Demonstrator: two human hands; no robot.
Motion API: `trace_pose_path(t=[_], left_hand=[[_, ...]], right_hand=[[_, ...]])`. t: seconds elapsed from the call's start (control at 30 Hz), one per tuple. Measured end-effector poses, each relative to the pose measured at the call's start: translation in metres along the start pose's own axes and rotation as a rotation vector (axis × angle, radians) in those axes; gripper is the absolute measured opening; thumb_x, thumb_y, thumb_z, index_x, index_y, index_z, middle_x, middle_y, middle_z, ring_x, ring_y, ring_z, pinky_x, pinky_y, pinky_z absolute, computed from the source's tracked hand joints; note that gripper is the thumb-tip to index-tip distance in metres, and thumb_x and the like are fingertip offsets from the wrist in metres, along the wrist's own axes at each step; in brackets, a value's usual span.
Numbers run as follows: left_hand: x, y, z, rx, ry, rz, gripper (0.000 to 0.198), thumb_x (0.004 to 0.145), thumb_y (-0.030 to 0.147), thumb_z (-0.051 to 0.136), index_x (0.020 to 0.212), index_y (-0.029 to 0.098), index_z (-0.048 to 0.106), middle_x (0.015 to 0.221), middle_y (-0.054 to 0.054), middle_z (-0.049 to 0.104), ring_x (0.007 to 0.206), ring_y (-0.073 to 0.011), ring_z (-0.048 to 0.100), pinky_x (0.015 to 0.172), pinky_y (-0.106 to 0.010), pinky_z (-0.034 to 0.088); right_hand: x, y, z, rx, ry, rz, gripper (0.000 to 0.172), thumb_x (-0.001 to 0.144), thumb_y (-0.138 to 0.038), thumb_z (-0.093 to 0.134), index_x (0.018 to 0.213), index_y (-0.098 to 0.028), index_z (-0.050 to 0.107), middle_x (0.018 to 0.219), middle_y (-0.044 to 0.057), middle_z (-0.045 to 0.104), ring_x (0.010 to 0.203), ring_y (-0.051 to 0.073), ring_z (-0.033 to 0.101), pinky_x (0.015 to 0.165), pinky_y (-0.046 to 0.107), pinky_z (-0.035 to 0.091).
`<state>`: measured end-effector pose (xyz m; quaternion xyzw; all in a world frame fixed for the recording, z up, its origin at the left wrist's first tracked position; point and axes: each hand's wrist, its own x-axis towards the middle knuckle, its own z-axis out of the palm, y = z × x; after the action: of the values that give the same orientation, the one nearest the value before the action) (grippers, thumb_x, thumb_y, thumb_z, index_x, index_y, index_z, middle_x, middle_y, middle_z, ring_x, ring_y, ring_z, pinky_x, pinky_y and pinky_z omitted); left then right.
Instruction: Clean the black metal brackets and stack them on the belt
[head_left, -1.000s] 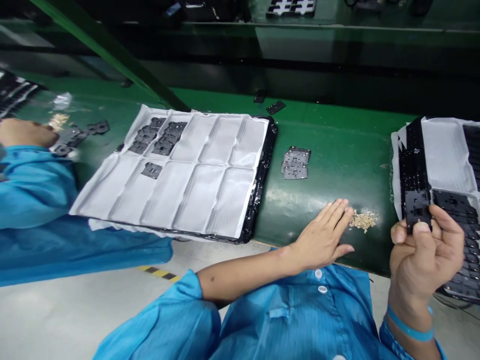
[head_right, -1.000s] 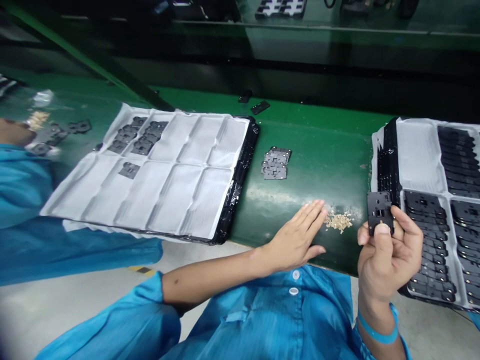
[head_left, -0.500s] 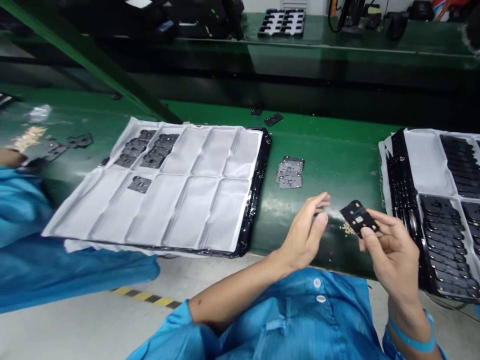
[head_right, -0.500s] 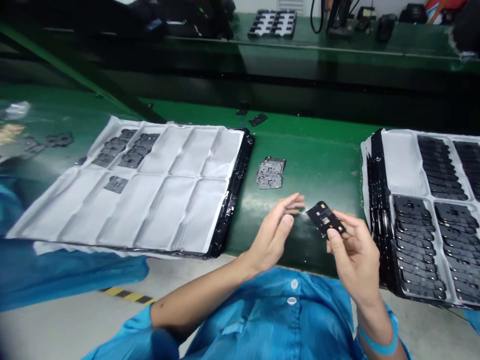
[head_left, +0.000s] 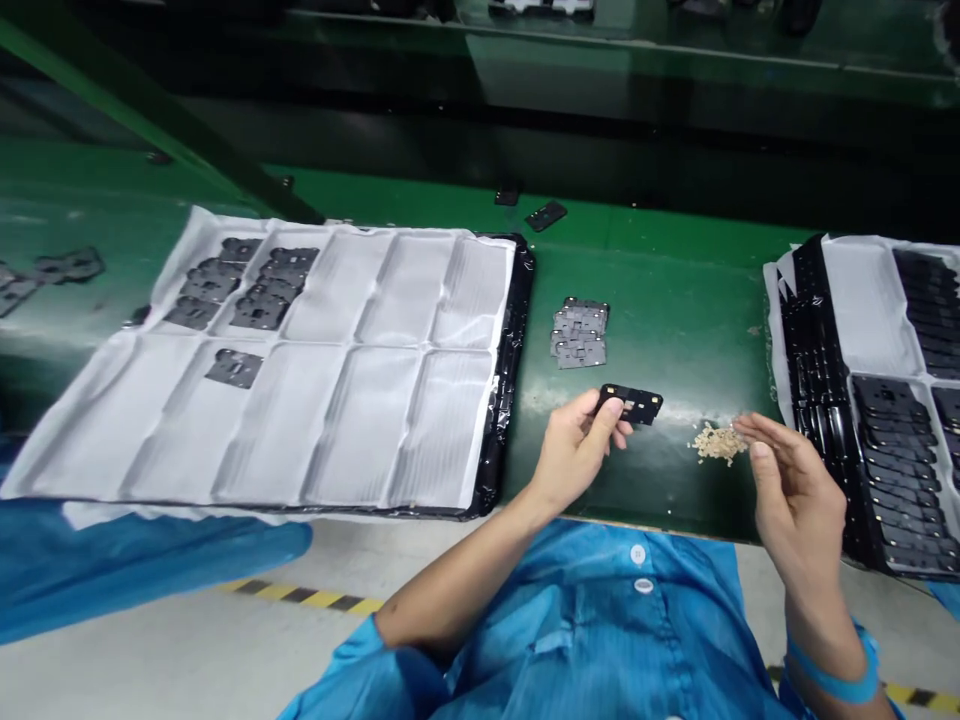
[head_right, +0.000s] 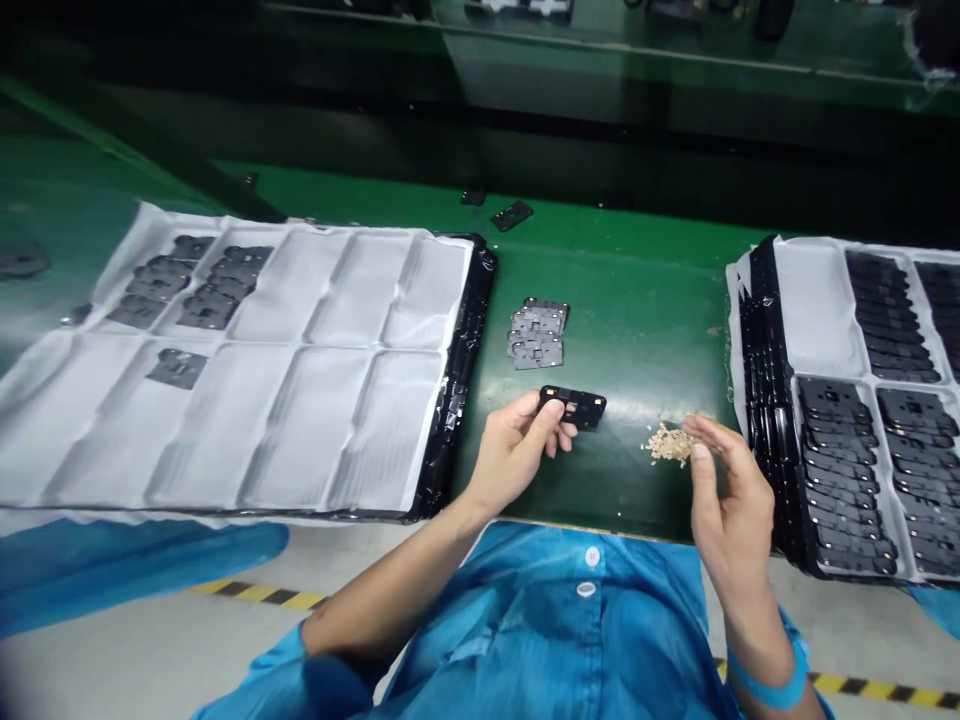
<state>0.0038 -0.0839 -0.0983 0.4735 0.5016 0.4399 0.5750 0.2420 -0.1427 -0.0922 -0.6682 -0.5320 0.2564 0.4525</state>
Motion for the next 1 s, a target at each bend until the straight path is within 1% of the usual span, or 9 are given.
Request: trace_pose_path(t=[0.13,0.33,0.43,0.5,0.57,0.63,0.7,0.77,1.0], left_hand=[[-0.001,-0.008,0.000,0.014,-0.054,0.030,0.053,0.101,0.067,0.062,0.089,0.015,0.067,0.075,-0.005,0.075,0.058,-0.0113,0.065,0.053,-0.021,0.049],[0.001,-0.013,-0.004,0.023,-0.048,0.047,0.050,0.103,0.063,0.061,0.090,0.015,0.068,0.076,-0.006,0.076,0.059,-0.0115,0.066,0.055,-0.021,0.051],[0.002,-0.014,-0.007,0.016,-0.044,0.061,0.049,0.104,0.061,0.061,0.090,0.015,0.068,0.076,-0.005,0.076,0.060,-0.0116,0.067,0.055,-0.021,0.051],[0.002,-0.014,-0.007,0.012,-0.049,0.069,0.048,0.104,0.060,0.061,0.090,0.015,0.068,0.076,-0.005,0.076,0.060,-0.0115,0.067,0.056,-0.021,0.051],[0.002,-0.013,-0.008,0.013,-0.051,0.077,0.048,0.104,0.059,0.061,0.090,0.015,0.068,0.075,-0.005,0.075,0.060,-0.0112,0.066,0.056,-0.021,0.051],[0.002,-0.012,-0.009,0.016,-0.045,0.081,0.047,0.104,0.059,0.061,0.090,0.015,0.069,0.075,-0.005,0.075,0.059,-0.0113,0.066,0.056,-0.022,0.051],[0.001,-0.012,-0.010,0.016,-0.036,0.078,0.047,0.104,0.059,0.062,0.091,0.015,0.070,0.075,-0.005,0.076,0.060,-0.0117,0.066,0.057,-0.022,0.052],[0.001,-0.012,-0.011,0.013,-0.033,0.073,0.047,0.104,0.059,0.062,0.091,0.015,0.070,0.075,-0.005,0.076,0.060,-0.0119,0.067,0.056,-0.022,0.052],[-0.001,-0.015,-0.013,-0.008,-0.024,0.076,0.048,0.104,0.060,0.062,0.092,0.015,0.071,0.075,-0.005,0.076,0.059,-0.0113,0.066,0.056,-0.022,0.053]], right_hand=[[-0.001,0.010,0.003,-0.088,-0.001,-0.139,0.028,0.110,-0.030,0.058,0.130,-0.022,0.075,0.138,0.013,0.077,0.128,0.029,0.075,0.114,0.056,0.059],[0.008,0.003,0.011,-0.319,0.079,-0.428,0.020,0.105,-0.015,0.066,0.114,-0.024,0.081,0.116,0.006,0.086,0.108,0.025,0.084,0.098,0.043,0.070],[0.012,0.000,0.010,-0.372,0.065,-0.469,0.013,0.102,-0.018,0.072,0.107,-0.023,0.082,0.106,0.006,0.087,0.098,0.025,0.086,0.091,0.039,0.072],[0.013,-0.002,0.007,-0.413,-0.027,-0.451,0.022,0.105,-0.016,0.065,0.118,-0.022,0.081,0.115,0.008,0.086,0.110,0.027,0.083,0.101,0.043,0.069],[0.014,-0.005,0.002,-0.416,-0.177,-0.413,0.044,0.106,-0.010,0.051,0.143,-0.022,0.071,0.140,0.010,0.078,0.134,0.028,0.073,0.117,0.050,0.060],[0.015,-0.010,-0.002,-0.359,-0.338,-0.362,0.068,0.101,-0.003,0.041,0.164,-0.026,0.051,0.166,0.008,0.057,0.154,0.027,0.053,0.129,0.056,0.045],[0.016,-0.015,-0.005,-0.297,-0.446,-0.305,0.082,0.095,-0.002,0.039,0.172,-0.031,0.034,0.180,0.003,0.032,0.165,0.026,0.035,0.133,0.059,0.034],[0.017,-0.018,-0.005,-0.270,-0.464,-0.266,0.087,0.094,-0.002,0.040,0.174,-0.033,0.028,0.184,0.002,0.021,0.168,0.027,0.027,0.134,0.060,0.032],[0.020,-0.005,-0.002,-0.388,-0.100,-0.334,0.045,0.108,-0.015,0.051,0.148,-0.029,0.068,0.155,0.008,0.068,0.141,0.028,0.067,0.123,0.054,0.052]])
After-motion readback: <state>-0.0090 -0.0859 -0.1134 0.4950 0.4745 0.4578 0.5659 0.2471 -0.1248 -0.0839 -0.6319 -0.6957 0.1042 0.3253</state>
